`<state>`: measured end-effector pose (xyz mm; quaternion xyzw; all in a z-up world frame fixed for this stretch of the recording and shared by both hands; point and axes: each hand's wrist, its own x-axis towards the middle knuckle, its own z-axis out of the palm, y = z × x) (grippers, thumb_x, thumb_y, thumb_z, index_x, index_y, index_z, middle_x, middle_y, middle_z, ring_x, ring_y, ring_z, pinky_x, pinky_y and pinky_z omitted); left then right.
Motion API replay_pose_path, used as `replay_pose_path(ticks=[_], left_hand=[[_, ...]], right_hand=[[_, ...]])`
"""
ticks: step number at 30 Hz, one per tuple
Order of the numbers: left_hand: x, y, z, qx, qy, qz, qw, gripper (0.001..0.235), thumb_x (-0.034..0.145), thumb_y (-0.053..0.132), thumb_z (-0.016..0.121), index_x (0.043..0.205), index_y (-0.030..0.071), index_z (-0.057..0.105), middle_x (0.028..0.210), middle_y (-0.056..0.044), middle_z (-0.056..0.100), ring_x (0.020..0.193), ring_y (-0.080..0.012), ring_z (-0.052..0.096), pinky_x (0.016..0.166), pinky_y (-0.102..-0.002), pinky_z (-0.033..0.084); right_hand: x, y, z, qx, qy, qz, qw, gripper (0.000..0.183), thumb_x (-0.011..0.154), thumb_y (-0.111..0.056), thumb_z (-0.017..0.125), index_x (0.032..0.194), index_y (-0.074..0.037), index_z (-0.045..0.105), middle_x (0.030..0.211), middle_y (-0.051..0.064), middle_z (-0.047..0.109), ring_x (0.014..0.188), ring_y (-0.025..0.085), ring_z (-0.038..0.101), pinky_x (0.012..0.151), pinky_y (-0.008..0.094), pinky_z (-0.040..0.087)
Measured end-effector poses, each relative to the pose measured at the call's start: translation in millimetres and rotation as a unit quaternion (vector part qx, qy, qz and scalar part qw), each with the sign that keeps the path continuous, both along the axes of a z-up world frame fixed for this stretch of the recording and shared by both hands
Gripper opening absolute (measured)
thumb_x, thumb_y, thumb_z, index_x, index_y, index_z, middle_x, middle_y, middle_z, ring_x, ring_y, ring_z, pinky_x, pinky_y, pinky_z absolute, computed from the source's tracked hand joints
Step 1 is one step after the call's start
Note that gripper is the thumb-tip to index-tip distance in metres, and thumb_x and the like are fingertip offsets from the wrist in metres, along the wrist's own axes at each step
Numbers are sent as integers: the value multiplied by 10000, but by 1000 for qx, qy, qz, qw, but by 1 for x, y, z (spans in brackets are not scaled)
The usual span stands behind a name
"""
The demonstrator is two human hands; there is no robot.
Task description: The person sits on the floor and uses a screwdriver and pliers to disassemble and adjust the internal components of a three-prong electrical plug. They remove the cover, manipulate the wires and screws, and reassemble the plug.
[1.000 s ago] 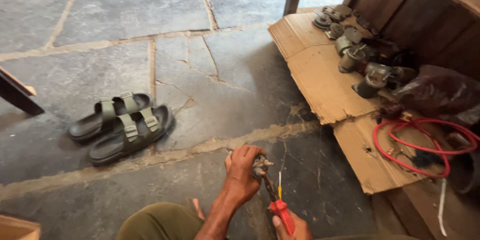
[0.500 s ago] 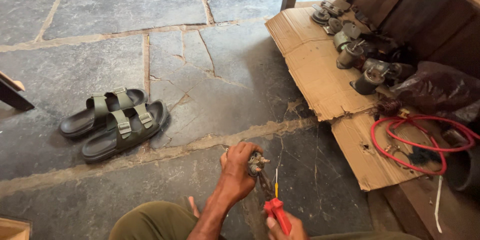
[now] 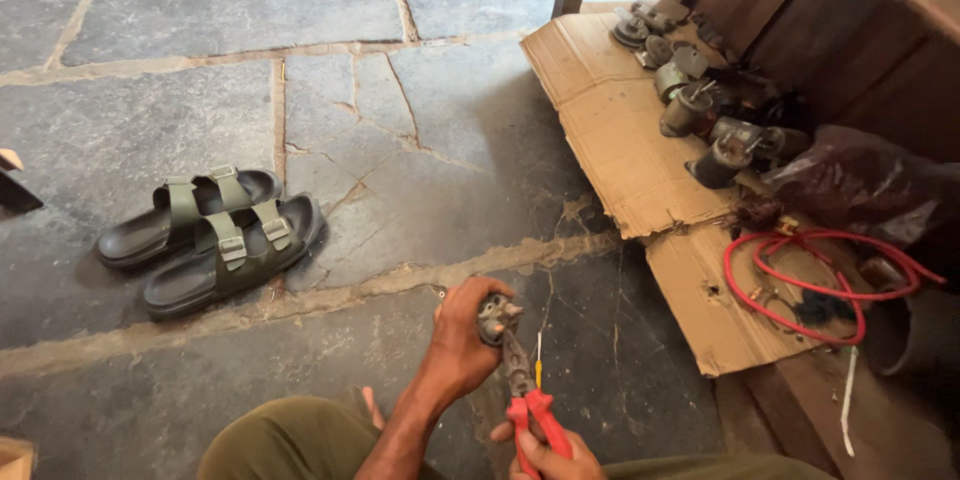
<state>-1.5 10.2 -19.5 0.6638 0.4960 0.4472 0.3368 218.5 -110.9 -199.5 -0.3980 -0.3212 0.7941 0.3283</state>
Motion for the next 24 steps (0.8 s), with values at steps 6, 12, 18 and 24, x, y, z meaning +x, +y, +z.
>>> replay_pose_path(ticks=[6,12,18,24], left_hand=[[0,-4,-1,55,116,9,992,497,671,-17,741,1125,164,654,1130,-33,665,1200,-304,565,994,-463,393],[-2,-3,1,19,32,-19,999,387,711,39,776,1066,150,668,1034,-58,687,1100,-297,630,960,-445,436],[-1,-1,3,-15,-13,-14,1000,363,760,104,766,1099,171,654,1062,-29,697,1055,-259,677,915,-406,516],[1,-2,3,69,118,3,991,391,737,56,756,1099,170,662,1113,-21,680,1155,-274,612,962,-467,397]], right_hand=[[-5,-5,-19,154,-297,-120,935,434,897,-233,705,1285,-42,693,664,47,660,536,78,571,541,266,473],[-21,9,-51,12,-86,-109,990,451,898,-269,695,1299,-62,691,729,52,688,581,93,588,575,264,487],[9,-1,-51,44,-137,-32,989,470,900,-306,686,1313,-82,690,795,57,715,625,108,605,608,262,501],[9,-6,-30,309,-297,-115,896,388,980,-221,714,1300,-10,650,908,45,709,840,104,657,750,311,485]])
